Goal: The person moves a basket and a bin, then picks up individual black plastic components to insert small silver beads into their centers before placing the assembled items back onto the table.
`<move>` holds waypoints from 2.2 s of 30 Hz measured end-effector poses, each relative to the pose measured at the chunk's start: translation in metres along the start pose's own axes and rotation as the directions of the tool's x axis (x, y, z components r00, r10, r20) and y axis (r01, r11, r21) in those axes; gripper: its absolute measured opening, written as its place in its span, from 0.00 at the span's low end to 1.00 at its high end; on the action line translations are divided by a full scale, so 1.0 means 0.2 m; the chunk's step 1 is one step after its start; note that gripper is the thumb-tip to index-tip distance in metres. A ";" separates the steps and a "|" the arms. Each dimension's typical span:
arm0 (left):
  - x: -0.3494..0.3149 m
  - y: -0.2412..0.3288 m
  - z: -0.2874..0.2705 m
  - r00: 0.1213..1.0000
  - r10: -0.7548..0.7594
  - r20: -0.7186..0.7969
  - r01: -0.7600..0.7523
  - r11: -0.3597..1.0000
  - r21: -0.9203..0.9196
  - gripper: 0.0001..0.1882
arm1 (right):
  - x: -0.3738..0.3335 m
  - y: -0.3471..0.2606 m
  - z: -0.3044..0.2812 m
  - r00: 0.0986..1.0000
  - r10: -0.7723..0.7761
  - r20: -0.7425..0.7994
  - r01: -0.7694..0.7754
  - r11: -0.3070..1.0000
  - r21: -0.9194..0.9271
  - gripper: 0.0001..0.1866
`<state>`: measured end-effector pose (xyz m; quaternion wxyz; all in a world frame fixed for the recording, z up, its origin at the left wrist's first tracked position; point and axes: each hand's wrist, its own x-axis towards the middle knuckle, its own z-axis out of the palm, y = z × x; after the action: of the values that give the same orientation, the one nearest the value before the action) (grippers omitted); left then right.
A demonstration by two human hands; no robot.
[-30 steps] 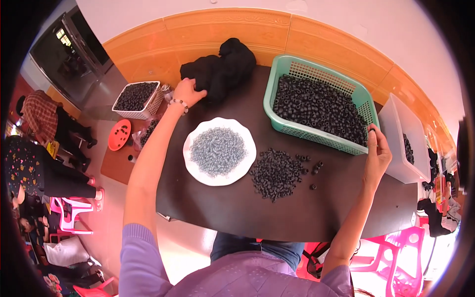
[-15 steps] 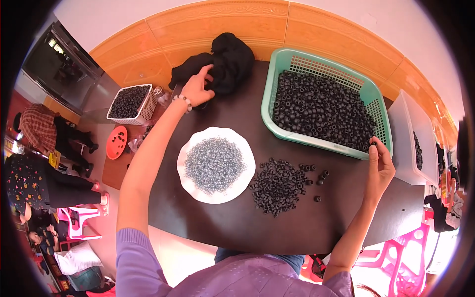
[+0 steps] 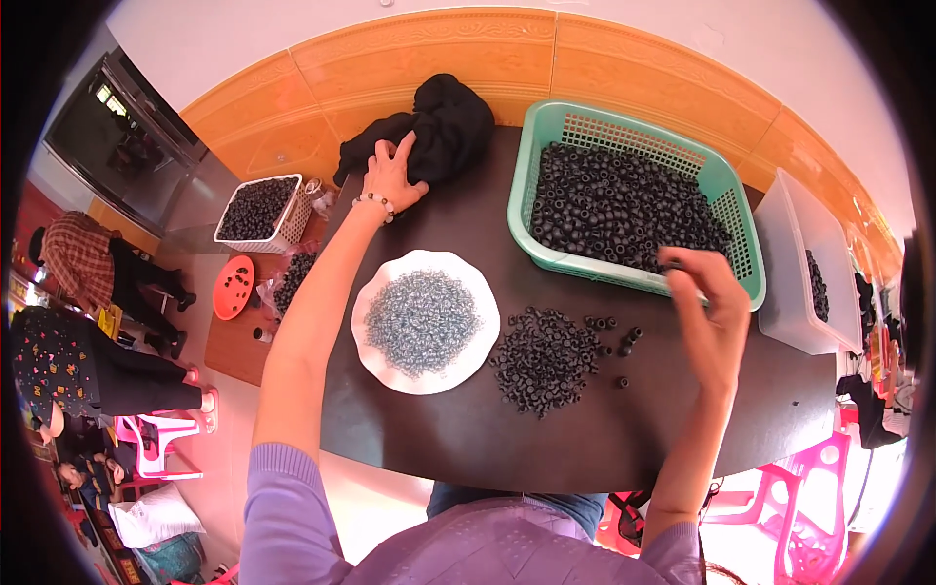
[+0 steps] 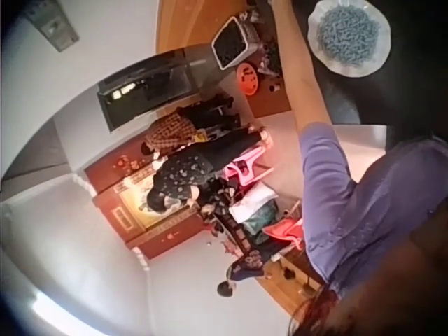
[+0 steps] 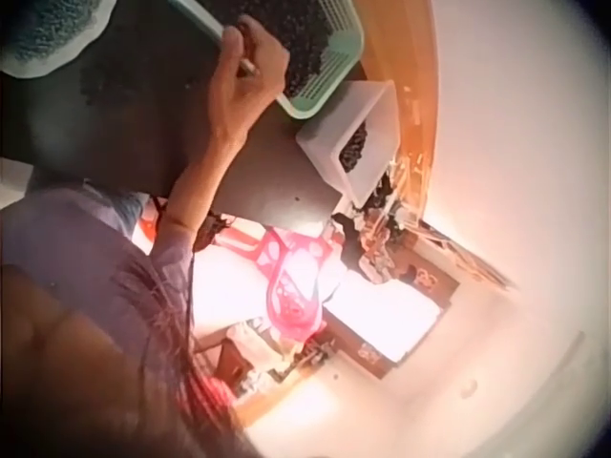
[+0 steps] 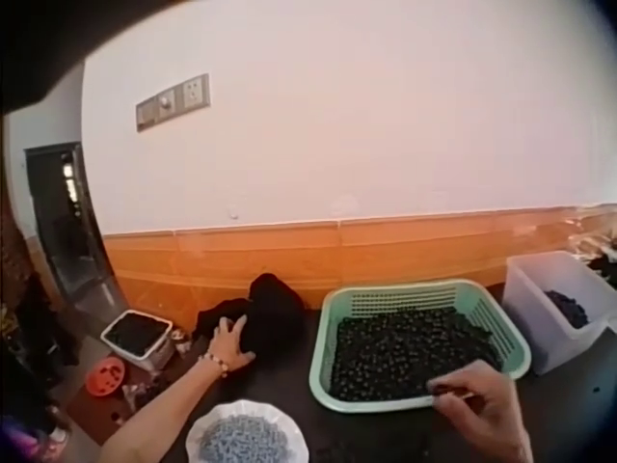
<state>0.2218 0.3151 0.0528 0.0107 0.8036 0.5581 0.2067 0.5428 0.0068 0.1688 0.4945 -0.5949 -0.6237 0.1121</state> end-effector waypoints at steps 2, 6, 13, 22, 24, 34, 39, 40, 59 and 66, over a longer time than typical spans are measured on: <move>-0.05 -0.04 -0.02 0.999 0.024 -0.027 -0.024 1.000 -0.015 0.50 | 0.08 -0.07 0.13 0.975 -0.164 0.152 0.167 0.986 -0.009 0.10; -0.14 0.01 -0.05 0.987 0.044 -0.157 -0.066 0.988 -0.140 0.52 | 0.27 -0.09 0.42 0.866 -0.362 0.346 0.360 0.930 0.071 0.09; -0.29 -0.07 -0.09 0.984 0.072 -0.160 -0.091 0.990 -0.112 0.52 | 0.70 -0.11 1.02 0.657 -0.201 0.727 0.250 0.967 0.042 0.16; -0.29 -0.14 -0.08 0.983 -0.184 0.014 0.183 0.981 0.064 0.48 | 0.93 0.07 1.36 0.571 -0.051 0.819 0.220 0.971 -0.094 0.24; -0.27 -0.08 -0.11 0.969 -0.245 0.033 0.238 0.960 0.150 0.48 | 0.94 0.10 1.34 0.600 -0.108 0.793 0.194 0.981 -0.013 0.24; -0.27 0.01 -0.08 0.949 -0.315 -0.029 0.313 0.922 0.226 0.42 | 0.96 0.16 1.39 0.702 -0.029 0.712 0.063 0.998 -0.021 0.23; -0.28 0.01 -0.07 0.956 -0.291 -0.046 0.294 0.932 0.213 0.40 | 1.00 0.19 1.39 0.738 -0.008 0.674 0.008 1.000 0.004 0.24; -0.28 0.01 -0.08 0.956 -0.291 -0.045 0.294 0.932 0.213 0.40 | 1.01 0.20 1.39 0.738 -0.010 0.674 -0.004 1.000 0.018 0.24; -0.29 -0.01 -0.07 0.959 -0.279 -0.056 0.284 0.942 0.179 0.44 | 1.01 0.19 1.37 0.700 -0.054 0.712 0.070 0.997 0.007 0.23; -0.29 -0.02 -0.07 0.966 -0.247 -0.076 0.257 0.952 0.166 0.47 | 0.99 0.15 1.35 0.703 0.022 0.711 0.016 0.999 -0.047 0.24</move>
<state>0.1962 0.2603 0.0465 -0.0486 0.7176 0.6721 0.1759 0.3969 0.3045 0.1114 0.2007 -0.5188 -0.7678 0.3179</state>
